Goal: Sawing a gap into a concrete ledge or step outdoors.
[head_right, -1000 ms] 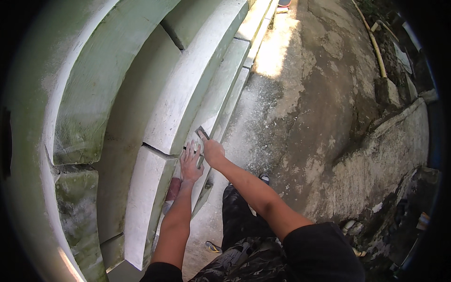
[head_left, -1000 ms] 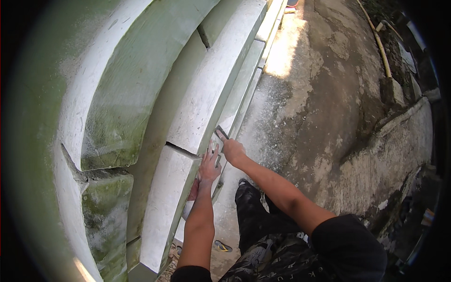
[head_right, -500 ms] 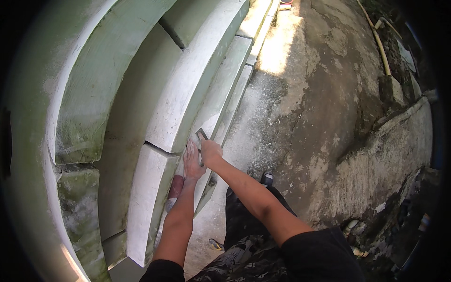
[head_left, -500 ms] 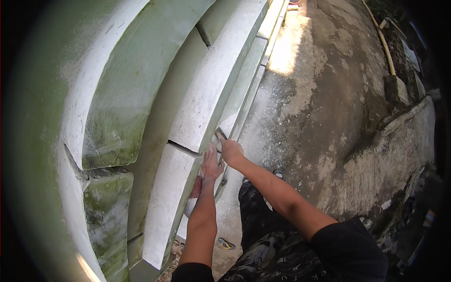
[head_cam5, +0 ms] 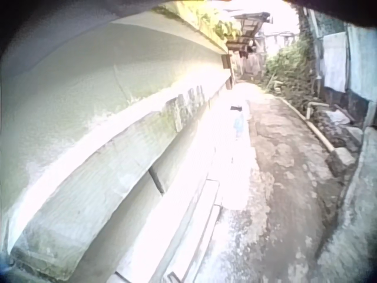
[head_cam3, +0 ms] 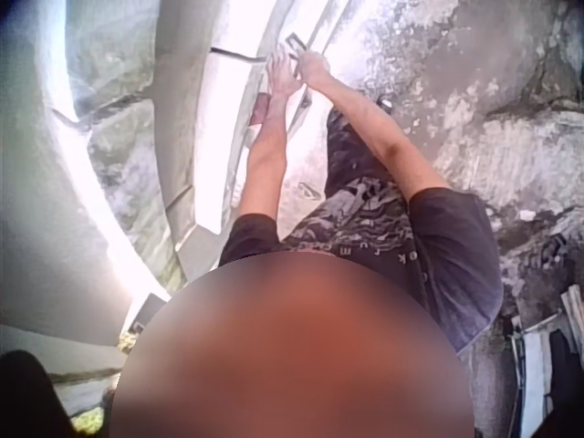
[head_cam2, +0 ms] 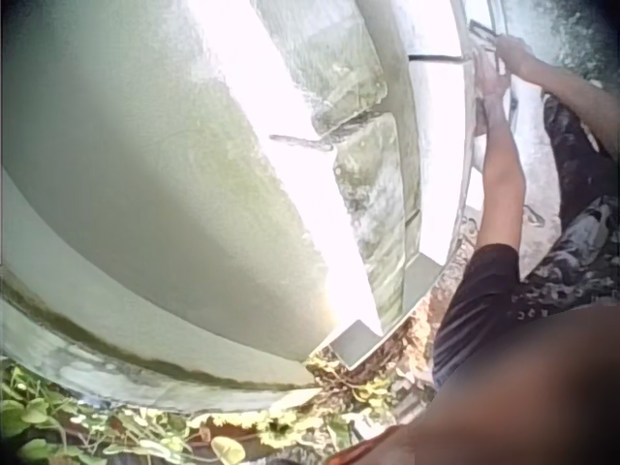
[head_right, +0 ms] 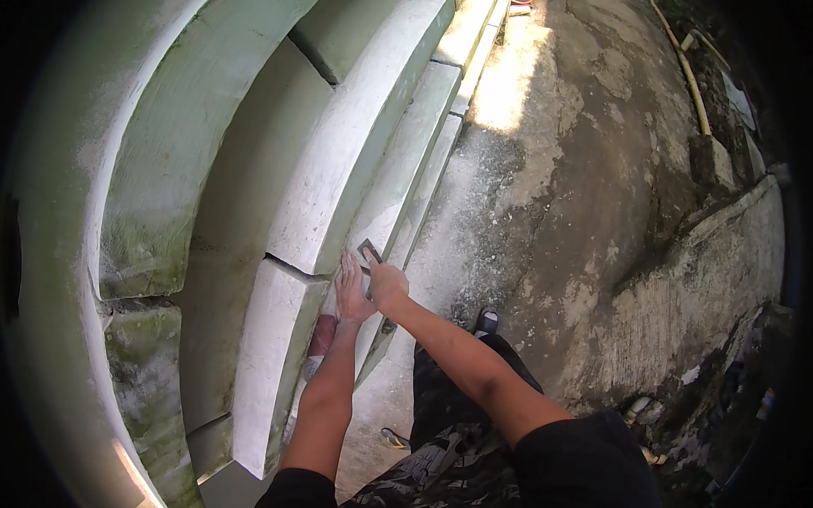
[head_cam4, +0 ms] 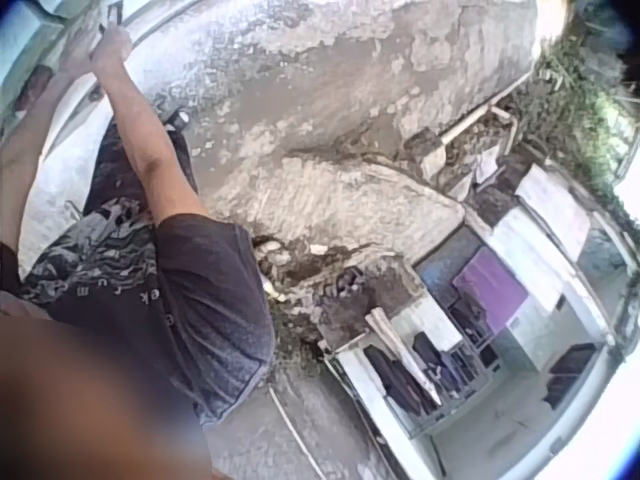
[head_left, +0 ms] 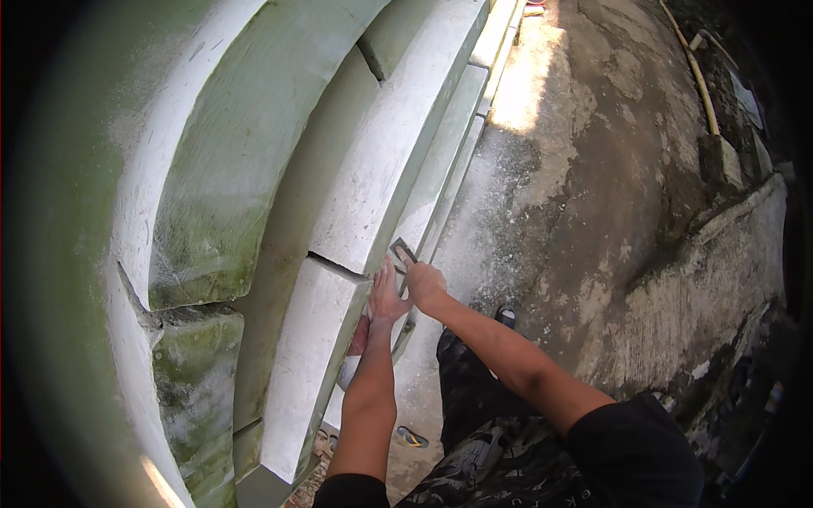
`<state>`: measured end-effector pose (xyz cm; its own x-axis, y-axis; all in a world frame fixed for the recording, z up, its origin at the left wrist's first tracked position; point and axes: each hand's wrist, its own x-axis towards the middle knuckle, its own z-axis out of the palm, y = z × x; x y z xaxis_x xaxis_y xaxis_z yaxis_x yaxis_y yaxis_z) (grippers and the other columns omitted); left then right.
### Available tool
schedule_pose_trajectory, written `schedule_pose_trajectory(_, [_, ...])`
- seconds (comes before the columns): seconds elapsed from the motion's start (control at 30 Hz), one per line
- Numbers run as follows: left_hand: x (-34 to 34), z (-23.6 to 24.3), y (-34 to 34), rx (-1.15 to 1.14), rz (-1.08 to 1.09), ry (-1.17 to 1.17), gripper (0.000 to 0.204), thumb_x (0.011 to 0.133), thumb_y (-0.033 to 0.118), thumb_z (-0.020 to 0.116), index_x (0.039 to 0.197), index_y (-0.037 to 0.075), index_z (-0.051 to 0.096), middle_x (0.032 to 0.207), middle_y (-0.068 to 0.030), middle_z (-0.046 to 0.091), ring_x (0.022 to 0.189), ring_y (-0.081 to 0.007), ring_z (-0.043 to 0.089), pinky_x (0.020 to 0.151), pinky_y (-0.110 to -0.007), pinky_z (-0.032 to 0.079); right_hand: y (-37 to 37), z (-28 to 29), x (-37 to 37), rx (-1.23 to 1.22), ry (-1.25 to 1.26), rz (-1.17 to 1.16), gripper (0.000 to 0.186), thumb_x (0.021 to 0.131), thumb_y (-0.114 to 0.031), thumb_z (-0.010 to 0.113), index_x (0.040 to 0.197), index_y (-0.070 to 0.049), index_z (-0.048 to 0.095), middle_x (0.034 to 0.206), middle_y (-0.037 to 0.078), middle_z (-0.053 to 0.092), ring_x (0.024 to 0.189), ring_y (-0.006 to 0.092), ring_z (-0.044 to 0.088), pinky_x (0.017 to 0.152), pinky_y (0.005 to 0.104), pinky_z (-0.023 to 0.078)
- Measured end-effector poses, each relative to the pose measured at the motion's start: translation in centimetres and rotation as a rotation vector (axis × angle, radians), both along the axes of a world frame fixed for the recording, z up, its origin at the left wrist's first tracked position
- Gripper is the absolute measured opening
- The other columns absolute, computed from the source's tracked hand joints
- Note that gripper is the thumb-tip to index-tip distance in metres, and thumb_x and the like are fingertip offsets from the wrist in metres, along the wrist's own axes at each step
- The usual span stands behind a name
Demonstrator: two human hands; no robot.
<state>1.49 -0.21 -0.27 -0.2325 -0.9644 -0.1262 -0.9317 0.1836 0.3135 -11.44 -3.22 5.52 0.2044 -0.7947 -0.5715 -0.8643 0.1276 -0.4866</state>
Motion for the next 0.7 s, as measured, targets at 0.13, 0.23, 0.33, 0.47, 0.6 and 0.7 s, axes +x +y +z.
schedule_pose_trajectory(0.13, [-0.4,-0.9,-0.2,-0.046,-0.001,-0.025,0.106,0.061,0.028,0.073,0.139,0.0,0.008,0.142,-0.0207,0.02,0.132,-0.0334,0.018,0.109,-0.041,0.016,-1.4,-1.6,1.3,-0.097,-0.067,-0.152,0.068,0.08,-0.008,0.051,0.14,-0.022,0.022,0.092,0.015,0.065,0.084,0.0274,0.064,0.071,0.0364,0.052])
schedule_pose_trajectory(0.23, [-0.2,-0.3,-0.2,-0.035,0.003,0.039,0.106,0.06,0.027,0.074,0.139,0.0,0.008,0.142,-0.0208,0.019,0.132,-0.0329,0.018,0.109,-0.04,0.016,-0.6,-1.4,0.8,-0.085,-0.044,-0.107,0.071,0.078,-0.006,0.054,0.14,-0.021,0.022,0.091,0.015,0.065,0.083,0.0285,0.064,0.07,0.0373,0.052])
schedule_pose_trajectory(0.33, [-0.2,0.2,-0.4,0.002,0.019,0.007,0.106,0.06,0.027,0.074,0.138,-0.001,0.009,0.142,-0.0211,0.02,0.132,-0.0323,0.018,0.109,-0.039,0.016,-0.3,-2.1,0.6,-0.053,-0.041,-0.043,0.071,0.077,-0.005,0.055,0.139,-0.021,0.024,0.09,0.015,0.064,0.081,0.0291,0.064,0.07,0.0373,0.052])
schedule_pose_trajectory(0.47, [-0.3,0.2,-0.5,-0.042,-0.014,0.02,0.107,0.058,0.027,0.075,0.138,-0.001,0.009,0.141,-0.0212,0.021,0.132,-0.0321,0.019,0.109,-0.04,0.017,-2.4,-2.4,0.8,-0.137,-0.048,-0.002,0.073,0.076,-0.004,0.054,0.14,-0.021,0.023,0.089,0.015,0.064,0.08,0.029,0.064,0.068,0.0375,0.053])
schedule_pose_trajectory(0.6, [0.1,0.3,-0.3,-0.086,-0.004,0.031,0.108,0.057,0.027,0.075,0.138,-0.001,0.01,0.14,-0.0212,0.023,0.131,-0.032,0.021,0.108,-0.041,0.018,-0.2,-2.1,1.3,-0.11,-0.009,-0.021,0.075,0.074,-0.005,0.057,0.139,-0.021,0.024,0.087,0.013,0.065,0.078,0.0273,0.065,0.067,0.0362,0.053])
schedule_pose_trajectory(0.7, [-0.4,0.3,0.0,-0.054,0.0,0.028,0.107,0.057,0.027,0.075,0.138,-0.001,0.011,0.14,-0.0209,0.023,0.131,-0.0317,0.021,0.108,-0.042,0.018,0.7,-1.7,0.2,-0.116,-0.027,-0.019,0.076,0.075,-0.005,0.057,0.14,-0.022,0.022,0.086,0.013,0.065,0.078,0.0279,0.065,0.067,0.0366,0.053])
